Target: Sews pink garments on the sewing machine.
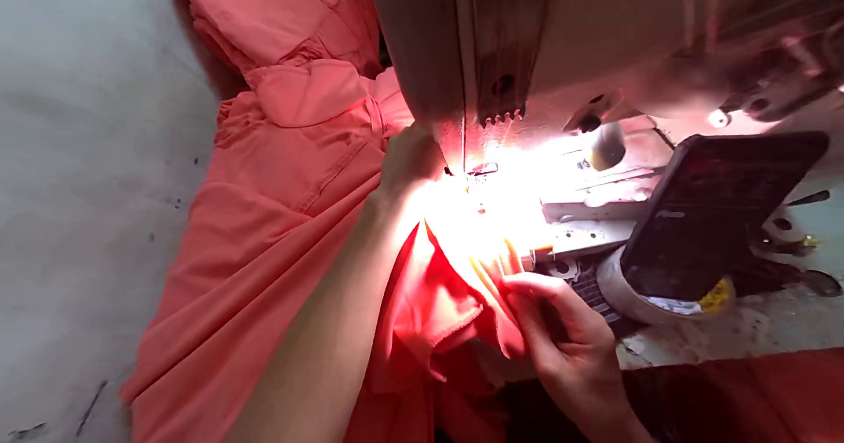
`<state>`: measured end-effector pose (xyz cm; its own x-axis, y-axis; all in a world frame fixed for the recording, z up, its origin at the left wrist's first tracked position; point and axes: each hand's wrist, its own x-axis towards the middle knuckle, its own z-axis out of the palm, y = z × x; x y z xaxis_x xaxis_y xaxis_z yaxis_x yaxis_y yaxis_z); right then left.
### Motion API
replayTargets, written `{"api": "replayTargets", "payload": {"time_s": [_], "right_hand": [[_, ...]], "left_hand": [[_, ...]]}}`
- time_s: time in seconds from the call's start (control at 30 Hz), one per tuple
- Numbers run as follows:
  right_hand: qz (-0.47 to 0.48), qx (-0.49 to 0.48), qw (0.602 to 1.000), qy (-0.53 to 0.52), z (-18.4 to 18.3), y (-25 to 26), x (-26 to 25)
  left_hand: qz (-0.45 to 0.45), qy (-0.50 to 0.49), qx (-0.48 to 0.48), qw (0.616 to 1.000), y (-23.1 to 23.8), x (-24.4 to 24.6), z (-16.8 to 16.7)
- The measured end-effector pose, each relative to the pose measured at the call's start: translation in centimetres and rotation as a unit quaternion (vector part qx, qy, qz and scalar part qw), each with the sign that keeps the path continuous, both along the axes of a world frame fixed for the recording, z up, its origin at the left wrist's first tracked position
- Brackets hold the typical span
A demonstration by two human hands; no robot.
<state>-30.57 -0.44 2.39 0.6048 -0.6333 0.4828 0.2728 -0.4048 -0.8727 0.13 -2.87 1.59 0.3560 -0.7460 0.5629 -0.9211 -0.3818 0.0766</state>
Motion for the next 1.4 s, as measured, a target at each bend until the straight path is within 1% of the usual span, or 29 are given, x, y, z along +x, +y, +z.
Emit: {"api": "replayTargets", "payload": {"time_s": [0.03, 0.07, 0.1, 0.13, 0.17, 0.2, 0.23, 0.27, 0.3, 0.37, 0.43, 0.53, 0.6, 0.67, 0.73, 0.8, 0.83, 0.9, 1.0, 1.03, 1.07, 1.13, 1.17, 1.23, 1.27, 1.3, 1.33, 1.37, 1.4], "right_hand": [[0.001, -0.022, 1.000, 0.017, 0.3, -0.2, -0.2], [0.001, -0.047, 0.998, 0.037, 0.8, -0.5, -0.4], [0.002, -0.075, 0.995, 0.058, 1.3, -0.9, -0.6], [0.001, -0.107, 0.991, 0.078, 1.8, -1.3, -0.8], [-0.002, -0.137, 0.986, 0.096, 2.2, -1.5, -1.0], [-0.009, -0.163, 0.980, 0.115, 2.6, -1.6, -1.3], [-0.019, -0.190, 0.972, 0.136, 2.9, -1.6, -1.5], [-0.028, -0.209, 0.964, 0.159, 3.3, -1.5, -1.6], [-0.028, -0.221, 0.957, 0.185, 3.9, -1.3, -1.7], [-0.036, -0.246, 0.945, 0.213, 4.0, -0.9, -1.6], [-0.045, -0.266, 0.936, 0.228, 3.7, -0.7, -1.6], [-0.053, -0.319, 0.915, 0.242, 3.7, -1.3, -0.8], [-0.079, -0.369, 0.894, 0.242, 3.8, -1.8, 0.3], [-0.087, -0.392, 0.876, 0.266, 4.5, -2.1, 1.0], [-0.077, -0.400, 0.868, 0.283, 4.9, -2.1, 0.9], [-0.048, -0.393, 0.879, 0.267, 4.9, -2.5, 0.5], [-0.029, -0.386, 0.888, 0.248, 4.8, -2.8, 0.0], [0.006, -0.373, 0.904, 0.208, 4.9, -3.1, -1.0], [0.033, -0.378, 0.909, 0.172, 6.0, -3.0, -2.5], [0.040, -0.381, 0.910, 0.155, 6.4, -2.9, -2.9], [0.060, -0.378, 0.915, 0.130, 6.9, -3.0, -3.3], [0.116, -0.363, 0.923, 0.062, 7.9, -3.8, -2.9], [0.125, -0.342, 0.931, 0.030, 8.5, -4.2, -2.5], [0.105, -0.299, 0.949, -0.001, 10.1, -5.5, -1.7], [0.087, -0.285, 0.954, -0.016, 11.1, -6.1, -1.0], [0.076, -0.271, 0.959, -0.027, 11.9, -6.5, -0.3], [0.074, -0.248, 0.965, -0.033, 12.4, -6.5, 0.3], [0.080, -0.217, 0.972, -0.033, 12.8, -6.4, 0.6], [0.089, -0.183, 0.979, -0.029, 13.1, -6.3, 0.9]], "left_hand": [[0.007, -0.054, -0.041, 0.998, 1.7, -2.2, 1.7], [0.020, -0.084, -0.036, 0.996, 3.7, -5.0, 4.5], [0.069, -0.022, 0.081, 0.994, 6.2, -9.4, 9.3], [0.089, -0.012, 0.119, 0.989, 7.7, -12.1, 11.7], [0.093, -0.026, 0.118, 0.988, 9.0, -14.1, 12.5], [0.074, -0.048, 0.101, 0.991, 10.4, -15.9, 12.3], [0.024, -0.066, 0.081, 0.994, 11.7, -17.4, 11.5], [-0.017, -0.041, 0.091, 0.995, 13.0, -18.6, 10.9], [-0.038, -0.005, 0.104, 0.994, 13.9, -19.4, 10.2], [-0.042, 0.027, 0.089, 0.995, 15.1, -19.7, 8.5], [-0.026, 0.028, 0.060, 0.997, 15.6, -19.5, 7.2], [-0.019, 0.046, 0.033, 0.998, 15.0, -18.3, 6.5], [-0.032, 0.067, 0.025, 0.997, 14.3, -16.4, 6.5], [-0.046, 0.056, 0.065, 0.995, 14.0, -14.3, 7.0], [-0.061, -0.008, 0.151, 0.987, 14.1, -14.3, 8.9], [-0.093, -0.072, 0.169, 0.978, 14.4, -16.7, 11.4], [-0.109, -0.077, 0.178, 0.975, 14.8, -18.5, 12.5], [-0.143, -0.061, 0.199, 0.968, 16.0, -21.7, 14.0], [-0.186, -0.009, 0.217, 0.958, 17.4, -24.7, 16.5], [-0.185, 0.008, 0.195, 0.963, 17.6, -25.2, 17.0], [-0.175, 0.037, 0.146, 0.973, 17.7, -25.3, 17.1], [-0.120, 0.096, 0.021, 0.988, 17.2, -24.3, 15.4], [-0.077, 0.088, 0.005, 0.993, 16.8, -23.1, 13.6], [-0.003, 0.006, 0.024, 1.000, 16.3, -19.4, 10.1], [0.023, -0.022, 0.023, 0.999, 16.4, -17.3, 9.9], [0.044, -0.049, 0.015, 0.998, 16.7, -15.5, 10.6], [0.048, -0.065, 0.005, 0.997, 16.9, -14.2, 12.1], [0.026, -0.066, -0.011, 0.997, 16.9, -13.4, 13.5], [-0.020, -0.053, -0.031, 0.998, 16.7, -12.8, 14.6]]}}
